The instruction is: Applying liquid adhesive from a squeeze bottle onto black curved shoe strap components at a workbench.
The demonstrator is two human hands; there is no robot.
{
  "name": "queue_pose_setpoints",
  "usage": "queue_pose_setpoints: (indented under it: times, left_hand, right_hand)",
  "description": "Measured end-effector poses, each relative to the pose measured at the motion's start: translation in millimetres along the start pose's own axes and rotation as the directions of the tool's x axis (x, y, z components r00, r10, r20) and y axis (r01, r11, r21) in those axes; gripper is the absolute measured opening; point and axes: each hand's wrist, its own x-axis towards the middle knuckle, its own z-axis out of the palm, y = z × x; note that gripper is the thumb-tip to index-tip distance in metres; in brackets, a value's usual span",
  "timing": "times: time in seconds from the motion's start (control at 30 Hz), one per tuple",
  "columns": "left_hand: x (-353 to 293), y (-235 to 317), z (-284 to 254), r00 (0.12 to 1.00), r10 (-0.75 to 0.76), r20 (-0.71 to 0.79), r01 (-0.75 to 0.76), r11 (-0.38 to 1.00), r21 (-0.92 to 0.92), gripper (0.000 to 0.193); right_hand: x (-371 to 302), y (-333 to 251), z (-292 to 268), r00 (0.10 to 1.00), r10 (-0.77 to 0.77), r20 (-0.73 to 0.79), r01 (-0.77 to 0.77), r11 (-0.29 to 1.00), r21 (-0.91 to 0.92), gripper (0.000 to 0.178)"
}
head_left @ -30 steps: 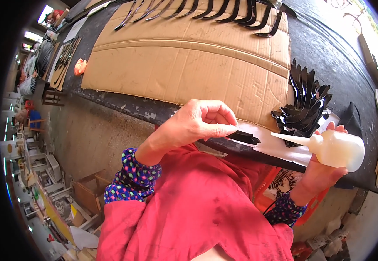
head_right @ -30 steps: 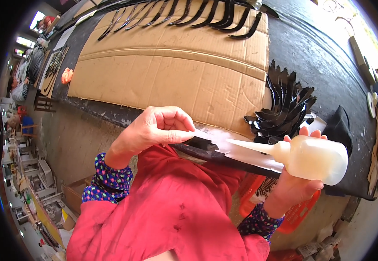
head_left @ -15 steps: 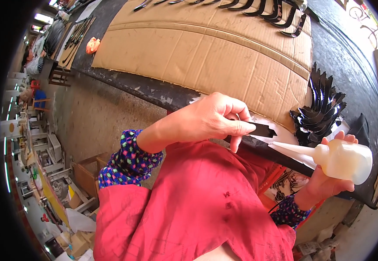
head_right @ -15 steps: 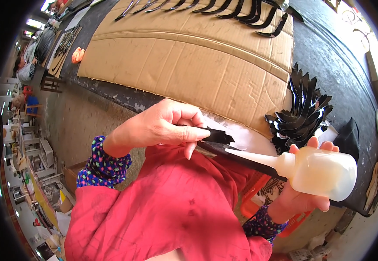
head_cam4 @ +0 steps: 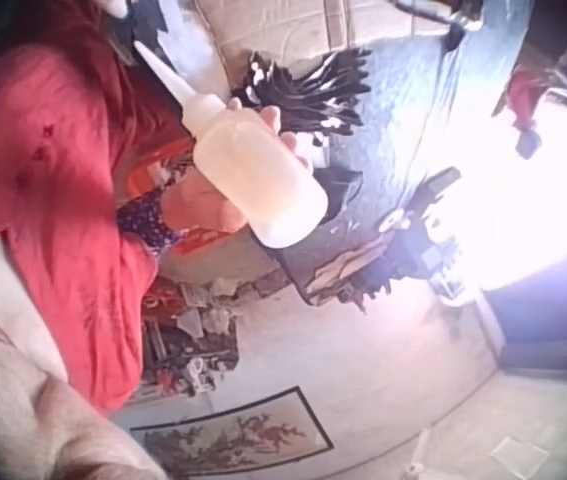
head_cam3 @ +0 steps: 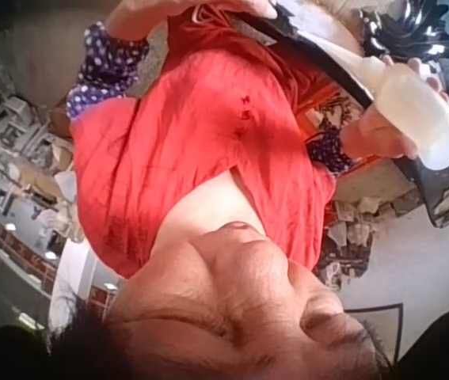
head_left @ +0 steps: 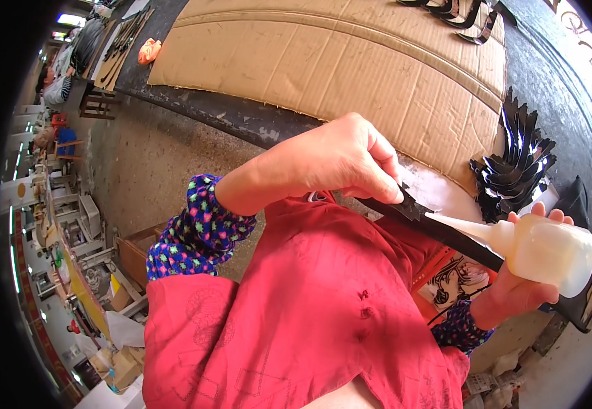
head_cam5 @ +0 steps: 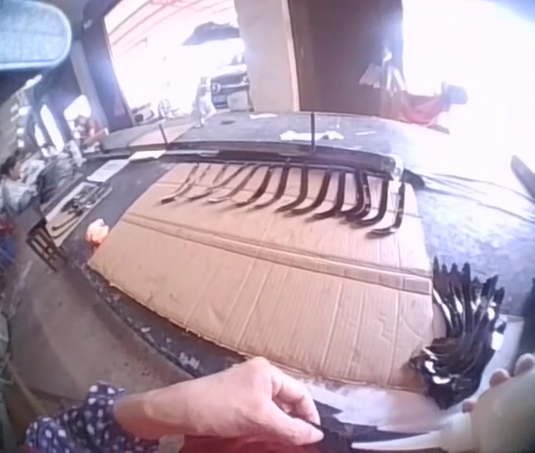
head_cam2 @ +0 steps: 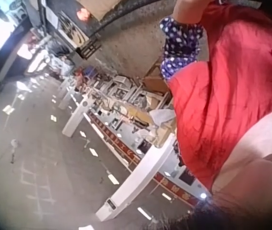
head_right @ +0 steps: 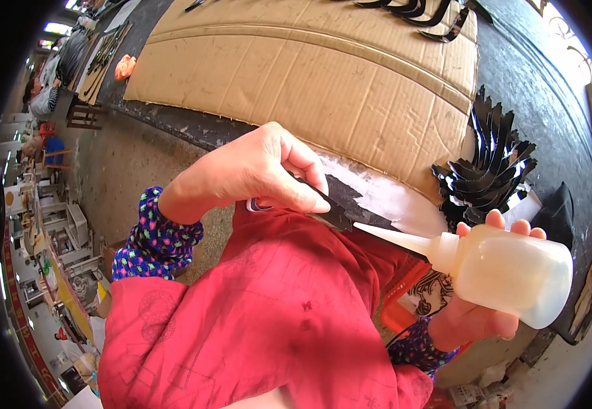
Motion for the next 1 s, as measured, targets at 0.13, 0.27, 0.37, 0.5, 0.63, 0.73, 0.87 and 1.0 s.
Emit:
queue_pose_setpoints:
  times: [0.13,0.27,0.37,0.5,0.63,0.73,0.87,1.0]
  left_hand:
    - [2.4,-2.6,1.2,1.0,-0.01,0.011,0.011,0.999,-0.033,0.016]
    - [7.0,-1.1,2.9,0.999,0.018,0.037,-0.016,0.998,-0.067,0.016]
    - [5.5,-4.0,2.7,0.999,0.014,0.028,-0.012,0.996,-0.092,0.016]
    - [8.2,-5.9,1.4,0.999,0.014,0.043,-0.009,0.994,-0.108,0.015]
    - [10.9,-5.9,1.0,0.998,0.021,0.058,-0.015,0.994,-0.107,0.015]
    - [11.7,-6.2,0.9,0.997,0.032,0.064,-0.026,0.996,-0.088,0.015]
    - [10.7,-8.9,-0.5,0.998,0.025,0.054,-0.019,0.995,-0.1,0.015]
    - [13.5,-8.8,-1.7,0.998,0.027,0.059,-0.021,0.995,-0.101,0.014]
  right_hand:
    - [-2.9,-0.2,-2.1,1.0,0.01,0.006,-0.011,0.999,0.036,0.103]
    - [-4.6,-0.6,-4.1,1.0,0.006,0.024,-0.007,0.999,0.041,0.099]
    - [-5.1,2.7,-2.2,0.999,0.01,0.039,-0.012,0.998,0.06,0.097]
    - [-3.5,4.0,-7.5,0.996,0.007,0.089,-0.019,0.99,0.14,0.092]
    - [-4.3,3.2,-8.3,0.995,-0.019,0.096,0.003,0.987,0.163,0.088]
    - [-4.5,2.1,-7.8,0.996,-0.01,0.094,-0.005,0.988,0.157,0.087]
    - [-3.8,5.2,-6.9,0.994,0.021,0.105,-0.036,0.988,0.149,0.095]
    - [-4.1,6.1,-9.4,0.993,0.015,0.114,-0.032,0.988,0.149,0.095]
